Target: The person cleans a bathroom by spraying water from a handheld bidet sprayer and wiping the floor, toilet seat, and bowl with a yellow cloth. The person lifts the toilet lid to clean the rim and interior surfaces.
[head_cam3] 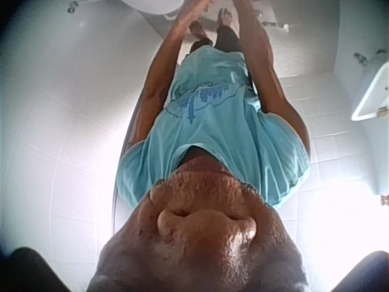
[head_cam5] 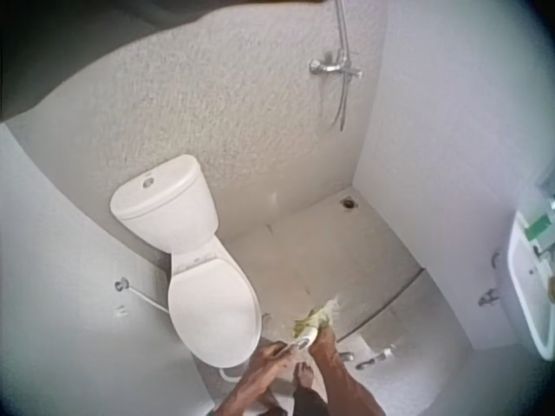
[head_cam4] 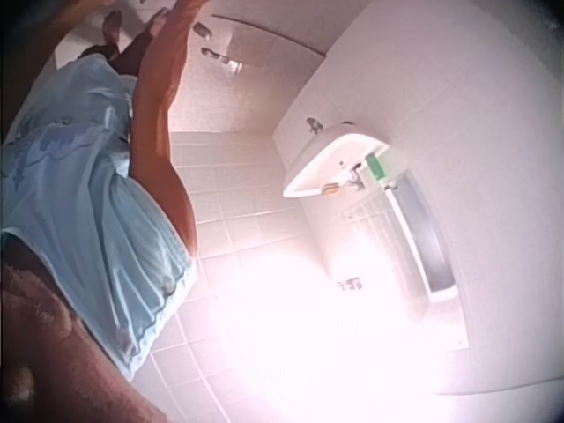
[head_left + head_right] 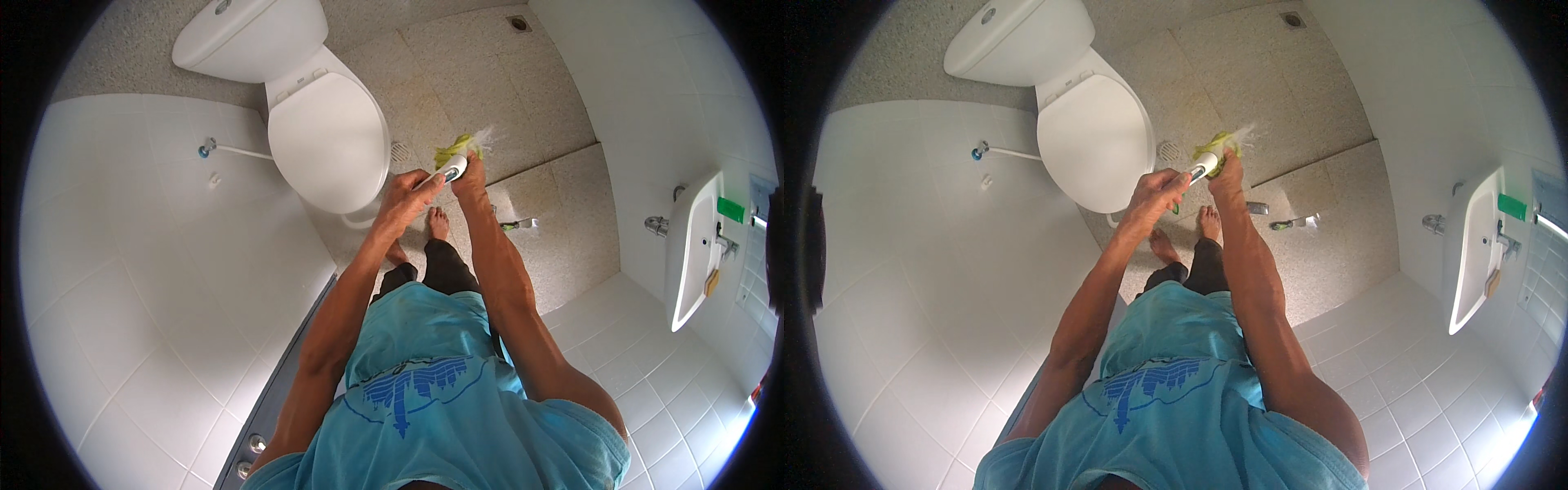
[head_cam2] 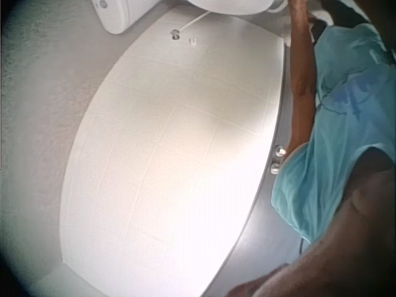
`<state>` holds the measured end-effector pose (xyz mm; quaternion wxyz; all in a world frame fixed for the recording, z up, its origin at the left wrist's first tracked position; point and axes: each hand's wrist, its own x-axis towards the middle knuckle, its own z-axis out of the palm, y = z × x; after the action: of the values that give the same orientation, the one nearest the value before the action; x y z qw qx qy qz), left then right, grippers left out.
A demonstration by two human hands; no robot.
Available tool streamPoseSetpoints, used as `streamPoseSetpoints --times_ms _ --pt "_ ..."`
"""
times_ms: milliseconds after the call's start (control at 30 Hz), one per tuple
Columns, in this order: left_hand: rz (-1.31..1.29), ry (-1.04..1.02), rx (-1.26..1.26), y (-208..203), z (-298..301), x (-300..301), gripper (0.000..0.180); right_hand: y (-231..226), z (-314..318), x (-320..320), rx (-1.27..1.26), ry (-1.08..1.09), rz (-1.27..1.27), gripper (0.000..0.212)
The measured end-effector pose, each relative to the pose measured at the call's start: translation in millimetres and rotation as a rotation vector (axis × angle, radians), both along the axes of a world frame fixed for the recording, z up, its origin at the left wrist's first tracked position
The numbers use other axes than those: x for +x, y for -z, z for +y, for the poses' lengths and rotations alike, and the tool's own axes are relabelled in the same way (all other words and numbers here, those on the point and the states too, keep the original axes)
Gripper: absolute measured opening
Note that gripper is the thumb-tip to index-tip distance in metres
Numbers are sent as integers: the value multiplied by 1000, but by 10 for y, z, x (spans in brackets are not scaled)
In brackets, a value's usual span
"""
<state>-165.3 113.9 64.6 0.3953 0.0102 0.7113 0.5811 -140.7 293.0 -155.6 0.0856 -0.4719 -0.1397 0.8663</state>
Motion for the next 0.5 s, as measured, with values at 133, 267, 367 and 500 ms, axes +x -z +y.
streamPoseSetpoints --times_ms 133,267,367,500 --pt "-31 -25 3 50 -48 -21 48 -226 86 24 -142 -100 144 44" --pt "-27 -7 4 70 -42 -47 47 -228 186 -10 -180 -75 144 39" --pt "-36 -26 15 78 -37 -40 46 -119 162 -25 -99 -53 109 31" --pt "-58 -24 8 61 -19 -53 47 19 147 -14 -143 -39 118 22"
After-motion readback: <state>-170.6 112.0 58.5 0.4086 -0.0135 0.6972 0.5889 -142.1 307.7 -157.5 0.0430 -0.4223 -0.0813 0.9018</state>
